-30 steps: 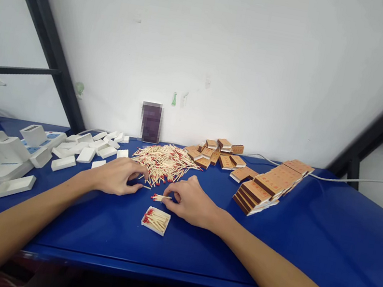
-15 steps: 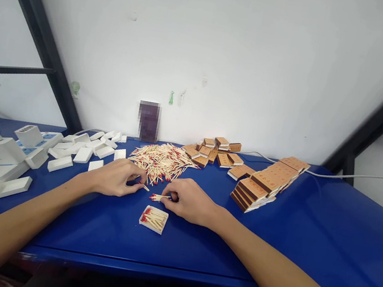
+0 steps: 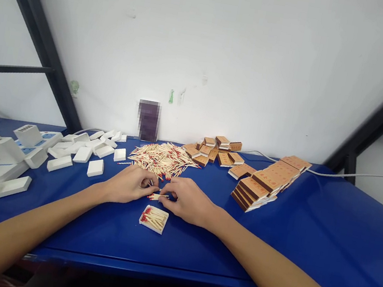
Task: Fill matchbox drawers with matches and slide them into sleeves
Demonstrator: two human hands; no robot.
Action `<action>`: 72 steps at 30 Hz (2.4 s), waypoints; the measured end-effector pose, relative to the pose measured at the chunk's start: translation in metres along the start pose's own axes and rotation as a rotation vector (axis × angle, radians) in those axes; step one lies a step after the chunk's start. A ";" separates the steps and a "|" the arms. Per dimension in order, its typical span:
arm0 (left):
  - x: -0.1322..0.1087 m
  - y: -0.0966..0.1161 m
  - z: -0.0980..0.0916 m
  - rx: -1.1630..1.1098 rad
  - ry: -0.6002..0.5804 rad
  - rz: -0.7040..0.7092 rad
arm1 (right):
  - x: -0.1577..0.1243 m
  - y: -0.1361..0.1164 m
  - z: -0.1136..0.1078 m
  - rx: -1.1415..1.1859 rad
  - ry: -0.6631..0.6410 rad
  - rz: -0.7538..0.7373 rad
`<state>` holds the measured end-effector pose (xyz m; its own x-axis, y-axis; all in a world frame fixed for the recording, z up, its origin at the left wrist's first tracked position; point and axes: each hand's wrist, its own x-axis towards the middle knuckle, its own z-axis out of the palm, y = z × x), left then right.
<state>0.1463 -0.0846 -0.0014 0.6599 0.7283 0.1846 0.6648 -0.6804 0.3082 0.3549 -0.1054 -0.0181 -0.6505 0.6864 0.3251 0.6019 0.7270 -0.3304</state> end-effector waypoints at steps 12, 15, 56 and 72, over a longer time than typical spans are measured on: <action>-0.007 -0.027 -0.023 0.137 0.088 0.107 | -0.002 -0.001 -0.004 -0.016 -0.013 0.058; -0.010 -0.029 -0.026 0.135 -0.025 0.111 | -0.001 0.001 -0.002 -0.022 -0.028 0.055; -0.012 -0.010 -0.010 0.095 -0.051 0.300 | -0.003 -0.001 -0.007 0.001 -0.070 -0.043; -0.012 -0.013 -0.009 0.132 0.015 0.277 | -0.004 -0.002 -0.007 0.028 -0.054 -0.031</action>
<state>0.1264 -0.0834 0.0011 0.8178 0.5140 0.2589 0.5005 -0.8573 0.1207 0.3595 -0.1096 -0.0123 -0.6935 0.6607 0.2873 0.5684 0.7468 -0.3452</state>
